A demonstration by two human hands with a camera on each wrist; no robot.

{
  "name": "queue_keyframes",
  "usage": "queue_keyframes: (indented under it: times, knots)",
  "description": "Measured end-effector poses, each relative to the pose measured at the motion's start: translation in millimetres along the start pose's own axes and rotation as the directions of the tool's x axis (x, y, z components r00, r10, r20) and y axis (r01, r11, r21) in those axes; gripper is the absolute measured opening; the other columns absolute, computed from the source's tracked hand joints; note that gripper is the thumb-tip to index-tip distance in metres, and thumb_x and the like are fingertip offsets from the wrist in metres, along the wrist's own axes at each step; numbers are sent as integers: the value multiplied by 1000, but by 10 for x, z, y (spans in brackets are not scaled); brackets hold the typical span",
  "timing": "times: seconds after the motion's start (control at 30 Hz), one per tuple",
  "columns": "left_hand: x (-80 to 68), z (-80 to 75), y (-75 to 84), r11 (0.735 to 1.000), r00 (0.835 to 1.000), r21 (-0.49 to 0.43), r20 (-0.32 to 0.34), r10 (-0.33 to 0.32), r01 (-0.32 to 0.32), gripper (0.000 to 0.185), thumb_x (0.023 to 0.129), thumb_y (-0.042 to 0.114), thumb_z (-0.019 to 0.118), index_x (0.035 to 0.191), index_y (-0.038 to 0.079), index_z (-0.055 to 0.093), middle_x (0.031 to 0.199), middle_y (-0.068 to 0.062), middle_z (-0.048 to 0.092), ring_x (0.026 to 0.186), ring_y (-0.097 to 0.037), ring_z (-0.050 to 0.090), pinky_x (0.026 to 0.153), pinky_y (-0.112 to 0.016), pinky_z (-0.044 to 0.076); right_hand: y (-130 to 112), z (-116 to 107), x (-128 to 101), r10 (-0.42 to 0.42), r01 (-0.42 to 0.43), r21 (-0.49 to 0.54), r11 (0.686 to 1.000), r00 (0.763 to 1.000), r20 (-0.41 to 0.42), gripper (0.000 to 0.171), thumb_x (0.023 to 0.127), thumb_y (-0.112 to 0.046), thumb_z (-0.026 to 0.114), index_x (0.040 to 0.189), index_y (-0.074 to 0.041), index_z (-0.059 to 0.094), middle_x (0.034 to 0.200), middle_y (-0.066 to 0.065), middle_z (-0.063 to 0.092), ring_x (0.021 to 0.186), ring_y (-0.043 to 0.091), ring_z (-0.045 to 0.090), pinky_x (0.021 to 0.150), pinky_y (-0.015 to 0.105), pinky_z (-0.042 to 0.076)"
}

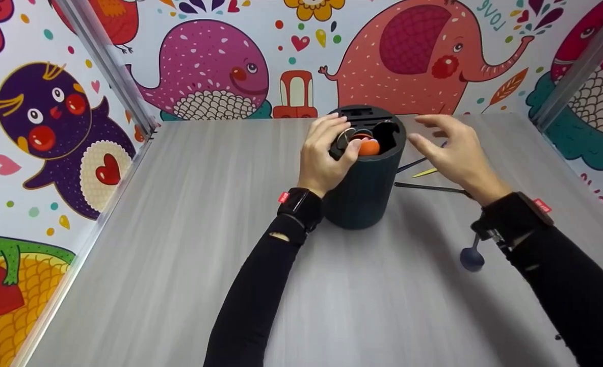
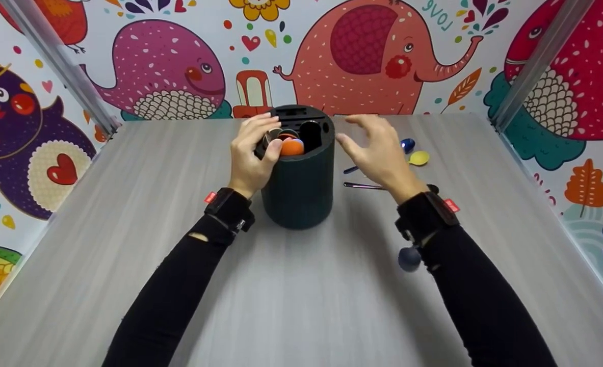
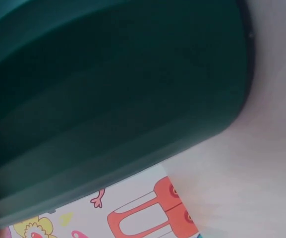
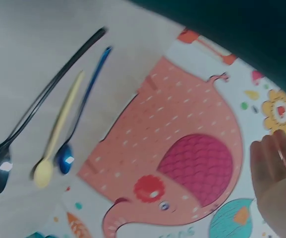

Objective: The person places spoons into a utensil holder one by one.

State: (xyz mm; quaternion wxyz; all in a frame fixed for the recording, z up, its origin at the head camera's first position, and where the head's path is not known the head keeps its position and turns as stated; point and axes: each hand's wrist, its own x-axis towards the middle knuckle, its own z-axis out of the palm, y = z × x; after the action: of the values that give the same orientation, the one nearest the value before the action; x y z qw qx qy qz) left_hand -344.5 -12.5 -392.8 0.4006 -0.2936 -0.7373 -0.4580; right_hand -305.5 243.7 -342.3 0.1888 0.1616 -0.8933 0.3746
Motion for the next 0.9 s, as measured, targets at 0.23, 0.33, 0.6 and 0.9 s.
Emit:
queue_keyframes:
  times: [0.23, 0.33, 0.6, 0.9]
  knots:
    - [4, -8, 5, 1000, 1000, 8, 6, -13, 13, 42, 89, 36, 64, 110, 2, 77, 120, -11, 72, 125, -24, 57, 111, -31, 40, 418, -157, -64, 84, -77, -108, 991, 995, 54, 60, 98, -34, 67, 145, 0, 52, 149, 25, 48, 139, 45, 38, 115, 65, 26]
    - [5, -6, 5, 1000, 1000, 9, 2, -14, 14, 42, 89, 37, 64, 110, 2, 77, 120, -11, 72, 125, -24, 57, 111, -30, 40, 629, -217, -96, 179, -161, -165, 973, 979, 99, 70, 97, -40, 67, 149, 3, 45, 154, 28, 39, 144, 48, 27, 117, 68, 17]
    - [-28, 29, 9, 1000, 1000, 4, 11, -19, 19, 42, 89, 36, 64, 110, 2, 77, 120, -12, 71, 125, -25, 57, 111, -30, 40, 1150, -331, -259, 392, -295, -339, 893, 880, 267, 99, 92, -52, 69, 157, 7, 22, 157, 38, 21, 143, 57, 16, 112, 75, 14]
    - [-3, 5, 15, 1000, 1000, 16, -4, -7, 7, 42, 89, 37, 63, 110, 2, 76, 119, -12, 72, 125, -25, 57, 111, -29, 40, 1437, -362, -391, 487, -349, -391, 852, 802, 345, 115, 85, -60, 74, 159, 4, 13, 155, 42, 15, 139, 62, 16, 107, 79, 18]
